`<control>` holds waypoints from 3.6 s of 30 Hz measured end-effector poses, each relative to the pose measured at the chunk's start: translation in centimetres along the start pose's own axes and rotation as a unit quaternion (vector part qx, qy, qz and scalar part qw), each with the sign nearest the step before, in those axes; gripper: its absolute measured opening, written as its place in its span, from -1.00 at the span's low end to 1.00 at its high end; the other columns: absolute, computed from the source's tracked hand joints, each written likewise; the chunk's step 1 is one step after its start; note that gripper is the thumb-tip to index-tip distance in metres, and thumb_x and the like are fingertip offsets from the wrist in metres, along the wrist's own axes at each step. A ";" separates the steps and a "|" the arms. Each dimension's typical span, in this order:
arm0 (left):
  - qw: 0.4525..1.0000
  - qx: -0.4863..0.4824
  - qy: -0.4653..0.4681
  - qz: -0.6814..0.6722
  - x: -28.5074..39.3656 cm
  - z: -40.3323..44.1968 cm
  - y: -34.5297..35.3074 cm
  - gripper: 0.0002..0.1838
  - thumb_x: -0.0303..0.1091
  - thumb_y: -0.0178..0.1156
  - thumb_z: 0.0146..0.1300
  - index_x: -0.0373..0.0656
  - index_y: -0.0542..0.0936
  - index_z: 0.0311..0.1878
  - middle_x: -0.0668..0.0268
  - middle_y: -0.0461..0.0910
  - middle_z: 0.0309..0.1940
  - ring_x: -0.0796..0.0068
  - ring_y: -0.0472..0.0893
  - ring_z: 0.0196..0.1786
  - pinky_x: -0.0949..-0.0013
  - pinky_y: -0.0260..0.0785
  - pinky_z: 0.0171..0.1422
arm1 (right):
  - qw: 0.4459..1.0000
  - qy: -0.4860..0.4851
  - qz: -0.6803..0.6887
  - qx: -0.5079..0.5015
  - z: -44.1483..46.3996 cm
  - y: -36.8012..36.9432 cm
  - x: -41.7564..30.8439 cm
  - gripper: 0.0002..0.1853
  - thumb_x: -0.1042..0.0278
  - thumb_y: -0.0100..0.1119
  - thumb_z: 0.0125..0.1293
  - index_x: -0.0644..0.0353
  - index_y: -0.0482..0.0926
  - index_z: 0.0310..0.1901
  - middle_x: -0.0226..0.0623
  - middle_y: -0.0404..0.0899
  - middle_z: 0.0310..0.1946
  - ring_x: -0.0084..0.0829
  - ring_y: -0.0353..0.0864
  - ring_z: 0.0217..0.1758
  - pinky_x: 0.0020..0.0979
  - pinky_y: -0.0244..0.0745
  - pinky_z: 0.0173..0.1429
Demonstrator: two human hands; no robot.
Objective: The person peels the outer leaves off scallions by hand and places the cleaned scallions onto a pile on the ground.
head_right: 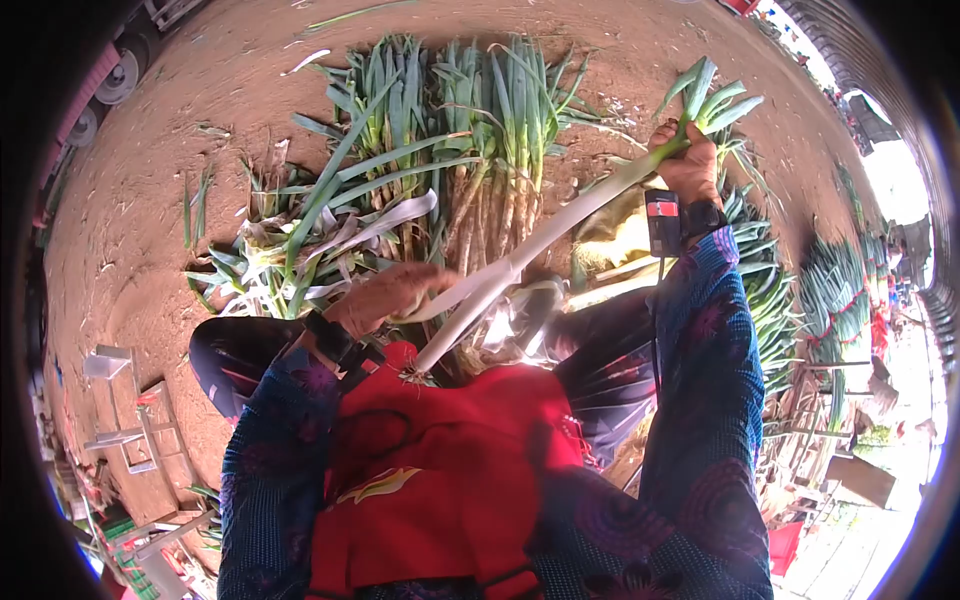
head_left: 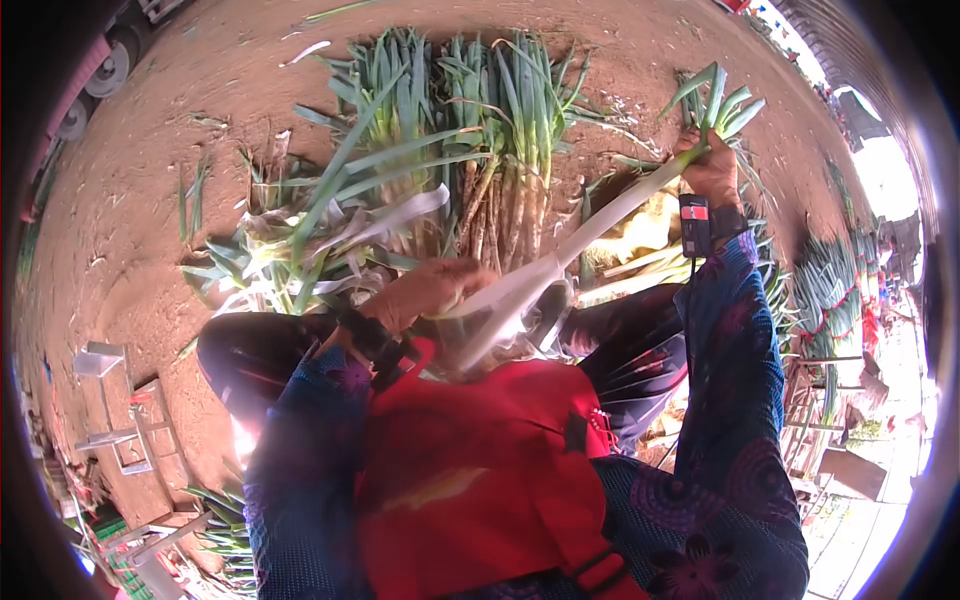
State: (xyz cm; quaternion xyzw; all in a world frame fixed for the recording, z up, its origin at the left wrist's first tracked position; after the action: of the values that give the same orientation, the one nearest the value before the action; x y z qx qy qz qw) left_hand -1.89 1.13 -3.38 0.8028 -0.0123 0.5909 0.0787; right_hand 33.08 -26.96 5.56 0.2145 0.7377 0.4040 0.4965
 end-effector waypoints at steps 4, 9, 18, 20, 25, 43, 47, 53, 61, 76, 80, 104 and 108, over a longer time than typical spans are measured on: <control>0.989 -0.075 -0.099 0.077 2.7 -3.0 1.0 -0.62 -0.07 -0.01 0.42 -0.17 0.63 -0.11 0.50 0.47 -0.51 0.75 0.33 -0.47 0.54 0.14 -0.43 | 0.998 0.053 0.041 -0.009 0.0 -2.7 -3.2 -0.78 0.26 0.01 0.36 0.28 0.35 -0.22 -0.30 0.33 -0.41 -0.42 0.34 -0.37 -0.33 0.34 -0.23; 0.987 0.057 -0.016 0.149 3.7 -7.1 -3.7 -0.61 0.01 0.15 0.32 -0.17 0.60 -0.13 0.42 0.52 -0.44 0.65 0.45 -0.41 0.53 0.27 -0.34 | 0.999 -0.020 0.005 0.034 -0.5 -6.8 -8.6 -0.83 0.33 0.05 0.32 0.26 0.36 -0.24 -0.32 0.32 -0.41 -0.39 0.33 -0.38 -0.33 0.37 -0.20; 0.934 0.310 -0.053 0.172 6.9 -19.0 -20.7 -0.50 0.00 0.35 0.15 -0.17 0.54 0.00 0.36 0.56 -0.24 0.56 0.50 -0.28 0.49 0.35 -0.25 | 0.650 -0.243 -0.716 0.071 -5.0 -12.3 -18.8 -0.72 0.75 0.05 -0.07 0.35 0.53 -0.25 -0.18 0.61 -0.17 -0.31 0.61 -0.09 -0.30 0.53 0.03; 0.916 0.350 -0.014 0.196 7.6 -21.5 -23.7 -0.59 -0.09 0.25 0.22 -0.18 0.56 0.00 0.39 0.57 -0.25 0.56 0.50 -0.28 0.44 0.37 -0.18 | 0.727 -0.225 -0.646 0.062 -5.2 -14.5 -19.4 -0.69 0.77 0.05 -0.10 0.38 0.53 -0.23 -0.18 0.61 -0.18 -0.30 0.61 -0.10 -0.30 0.54 0.05; 0.836 0.300 -0.086 0.451 4.0 -21.5 -30.9 -0.57 -0.33 0.16 0.23 -0.31 0.50 0.16 0.19 0.59 0.00 0.40 0.52 0.08 0.39 0.35 0.13 | 0.869 -0.200 -0.423 0.159 -6.7 -15.5 -17.0 -0.84 0.62 0.00 0.07 0.34 0.48 -0.27 -0.21 0.54 -0.29 -0.29 0.55 -0.20 -0.28 0.53 -0.02; 0.842 0.242 -0.226 0.426 2.7 -20.1 -25.0 -0.58 -0.26 0.12 0.23 -0.34 0.54 0.08 0.14 0.61 -0.08 0.41 0.57 -0.09 0.38 0.38 0.07 | 0.736 -0.262 -0.562 0.272 -7.1 -22.6 -32.3 -0.71 0.26 0.08 0.29 0.20 0.43 -0.01 -0.19 0.56 -0.26 -0.33 0.59 -0.24 -0.26 0.55 -0.18; 0.877 0.280 -0.187 0.343 3.0 -19.4 -22.8 -0.66 -0.32 0.15 0.22 -0.32 0.57 0.01 0.27 0.61 -0.18 0.50 0.54 -0.11 0.43 0.37 -0.01 | 0.875 -0.191 -0.298 0.331 -0.9 -30.9 -23.6 -0.68 0.11 0.09 0.29 0.13 0.46 -0.04 -0.28 0.54 -0.25 -0.35 0.58 -0.26 -0.27 0.55 -0.23; 0.934 0.313 -0.069 0.157 8.0 -11.4 -17.6 -0.63 -0.12 0.10 0.36 -0.20 0.52 0.07 0.31 0.60 -0.13 0.50 0.56 -0.02 0.42 0.36 0.04 | 0.851 -0.058 -0.506 0.130 5.7 -24.7 2.4 -0.67 0.04 0.12 0.30 0.19 0.56 -0.24 -0.32 0.61 -0.40 -0.43 0.61 -0.36 -0.37 0.57 -0.23; 0.961 0.222 -0.095 0.132 1.6 -0.5 -17.5 -0.69 -0.19 0.11 0.36 -0.19 0.55 0.03 0.35 0.61 -0.18 0.53 0.58 -0.09 0.47 0.37 -0.03 | 0.883 0.178 -0.392 0.188 2.4 -25.1 27.9 -0.75 0.27 0.14 0.23 0.10 0.53 -0.07 -0.39 0.58 -0.33 -0.51 0.54 -0.33 -0.45 0.44 -0.38; 0.925 0.137 -0.086 0.344 3.6 1.9 -15.1 -0.69 -0.49 0.22 0.20 -0.33 0.54 0.02 0.10 0.62 -0.19 0.28 0.63 -0.15 0.31 0.44 -0.01 | 0.781 0.256 -0.547 0.158 5.4 -36.2 35.4 -0.58 -0.02 0.24 0.13 0.10 0.54 -0.09 -0.33 0.53 -0.29 -0.32 0.52 -0.21 -0.22 0.40 -0.04; 0.924 0.126 -0.071 0.353 3.7 1.9 -14.7 -0.68 -0.50 0.23 0.18 -0.33 0.54 0.02 0.09 0.62 -0.20 0.27 0.63 -0.15 0.31 0.44 -0.02 | 0.822 0.363 -0.399 0.185 5.2 -31.0 34.9 -0.55 -0.14 0.24 0.13 0.02 0.50 -0.12 -0.34 0.46 -0.23 -0.37 0.47 -0.13 -0.29 0.36 0.01; 0.945 0.135 0.082 0.285 0.5 3.2 -13.6 -0.71 -0.24 0.20 0.28 -0.24 0.57 -0.06 0.29 0.62 -0.36 0.48 0.61 -0.27 0.37 0.45 -0.18 | 0.921 0.386 -0.034 -0.033 -11.5 5.3 34.7 -0.68 0.10 -0.10 0.44 0.10 0.40 0.07 -0.46 0.44 -0.38 -0.56 0.40 -0.45 -0.50 0.32 -0.41; 0.992 0.101 -0.056 0.055 -0.6 4.3 -11.3 -0.57 0.05 -0.02 0.41 -0.14 0.53 0.00 0.36 0.61 -0.20 0.46 0.63 -0.15 0.40 0.48 -0.11 | 0.881 0.347 -0.301 -0.111 -20.1 5.6 29.8 -0.72 0.25 -0.15 0.48 0.15 0.38 0.10 -0.46 0.41 -0.37 -0.58 0.39 -0.44 -0.48 0.38 -0.39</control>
State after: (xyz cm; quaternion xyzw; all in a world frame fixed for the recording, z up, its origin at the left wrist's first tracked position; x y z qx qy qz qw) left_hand 3.26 11.62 -6.51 0.8366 -0.0010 0.5466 -0.0360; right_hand 2.05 -10.03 -3.00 -0.2280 0.8423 0.3628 0.3268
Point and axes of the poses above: each hand's wrist, its own z-axis towards the middle knuckle, its own y-axis out of the palm, x = y × z, the point moved 6 cm from there along z, towards the middle knuckle
